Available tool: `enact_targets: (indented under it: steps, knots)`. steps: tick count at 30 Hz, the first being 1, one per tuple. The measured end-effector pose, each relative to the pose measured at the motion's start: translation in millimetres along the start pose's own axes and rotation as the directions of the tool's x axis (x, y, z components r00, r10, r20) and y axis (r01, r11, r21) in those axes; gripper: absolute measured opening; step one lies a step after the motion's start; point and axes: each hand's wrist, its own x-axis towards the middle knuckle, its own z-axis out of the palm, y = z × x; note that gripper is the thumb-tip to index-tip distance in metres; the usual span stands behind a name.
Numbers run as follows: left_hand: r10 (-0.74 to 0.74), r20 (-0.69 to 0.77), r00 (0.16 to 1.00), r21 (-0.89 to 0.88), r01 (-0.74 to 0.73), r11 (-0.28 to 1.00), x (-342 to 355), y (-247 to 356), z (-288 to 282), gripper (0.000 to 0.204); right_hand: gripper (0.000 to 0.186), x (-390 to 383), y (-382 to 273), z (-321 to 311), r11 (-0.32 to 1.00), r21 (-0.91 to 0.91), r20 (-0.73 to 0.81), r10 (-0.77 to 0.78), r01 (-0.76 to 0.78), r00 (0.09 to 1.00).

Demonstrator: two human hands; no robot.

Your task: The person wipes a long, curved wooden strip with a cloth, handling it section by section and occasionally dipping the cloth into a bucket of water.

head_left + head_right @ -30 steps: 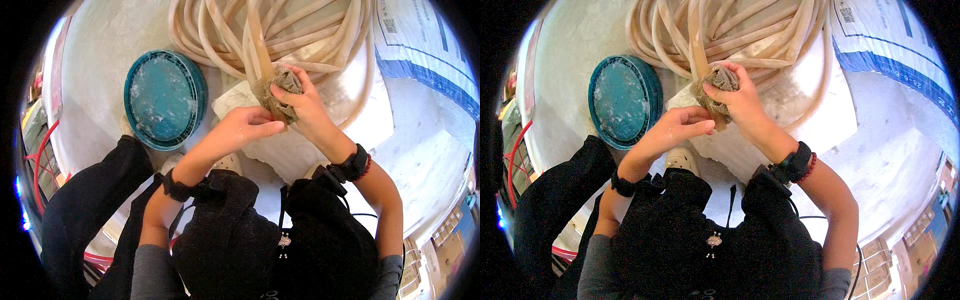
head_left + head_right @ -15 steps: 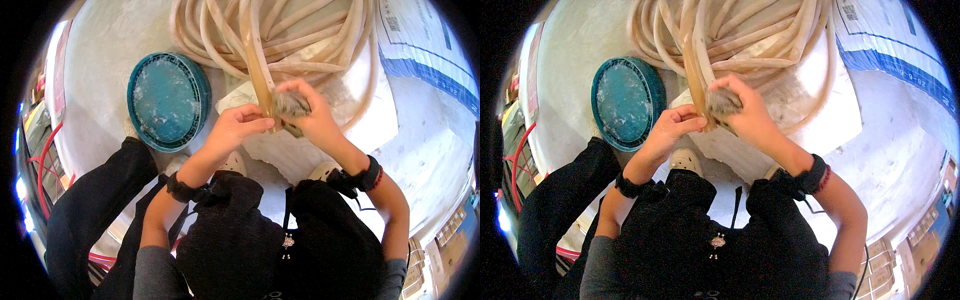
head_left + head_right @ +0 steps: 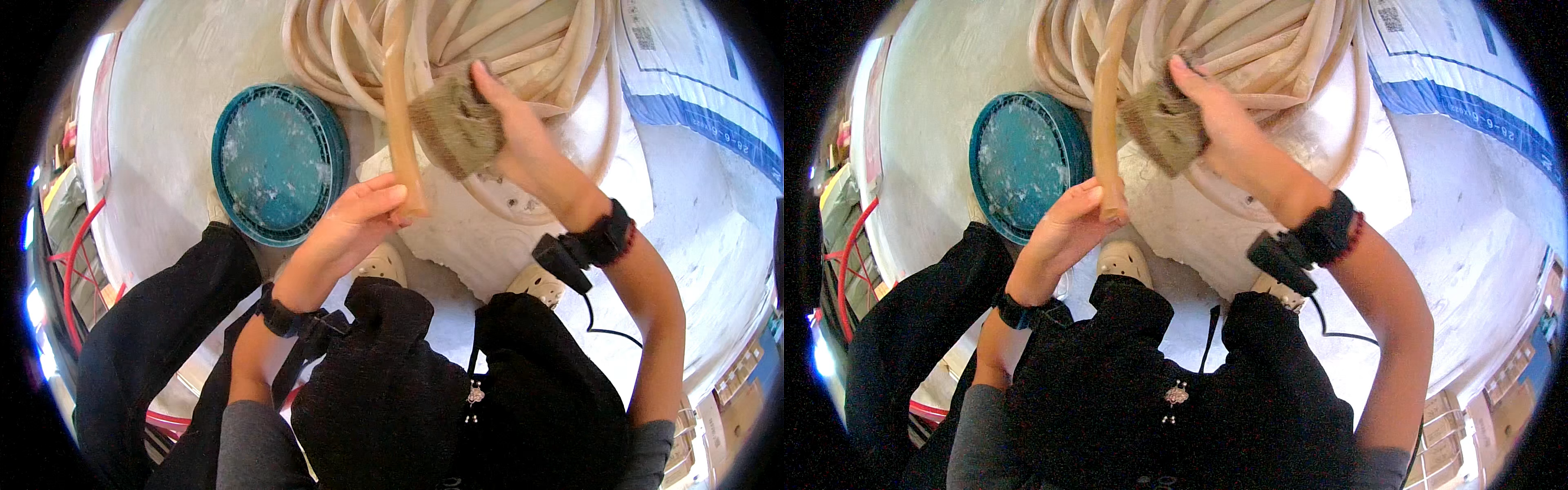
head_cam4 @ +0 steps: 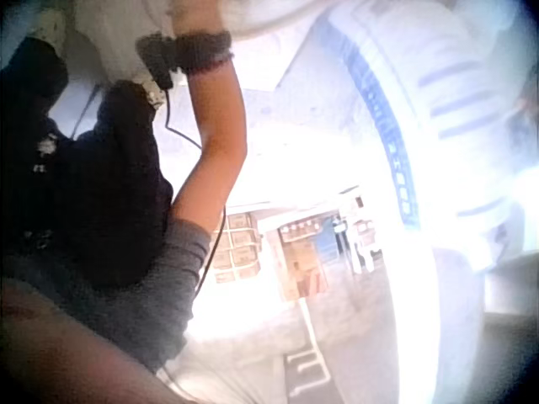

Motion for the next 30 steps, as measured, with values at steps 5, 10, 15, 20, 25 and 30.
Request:
enact_targets:
  steps: [5, 10, 15, 20, 25, 30]
  knots:
    - [-0.037, 0.153, 0.988, -0.06, 0.047, 0.997, -8.2, 6.1, -21.3, 0.034, 0.037, 19.8, 21.7, 33.9, 0.917, 0.362, 0.281, 0.061, -0.165, 0.958]
    - [-0.117, 0.07, 0.991, 0.272, 0.094, 0.958, -5.1, 16.0, -18.5, 0.035, 0.032, 22.9, 31.7, 38.4, 0.978, 0.152, 0.165, 0.117, -0.142, 0.979]
    - [-0.108, 0.025, 0.994, 0.812, 0.043, 0.583, 7.2, 60.9, -41.1, 0.044, 0.026, 16.2, 25.2, 22.0, 0.981, 0.091, 0.175, 0.156, -0.173, 0.972]
    - [0.124, -0.198, 0.972, 0.72, 0.059, 0.691, 39.2, 77.6, -19.3, 0.046, 0.03, 0.2, 27.7, 21.6, 0.989, -0.002, 0.148, 0.147, -0.149, 0.978]
    - [0.021, -0.16, 0.987, 0.632, 0.086, 0.77, 53.0, 59.7, -14.7, 0.038, 0.056, -3.3, 51.2, 2.8, 0.994, 0.013, 0.103, 0.111, -0.113, 0.988]
    - [-0.142, -0.062, 0.988, 0.488, 0.154, 0.859, 50.1, 54.9, -24.3, 0.04, 0.071, -22.9, 66.6, 5.7, 0.989, 0.083, 0.129, 0.112, -0.123, 0.985]
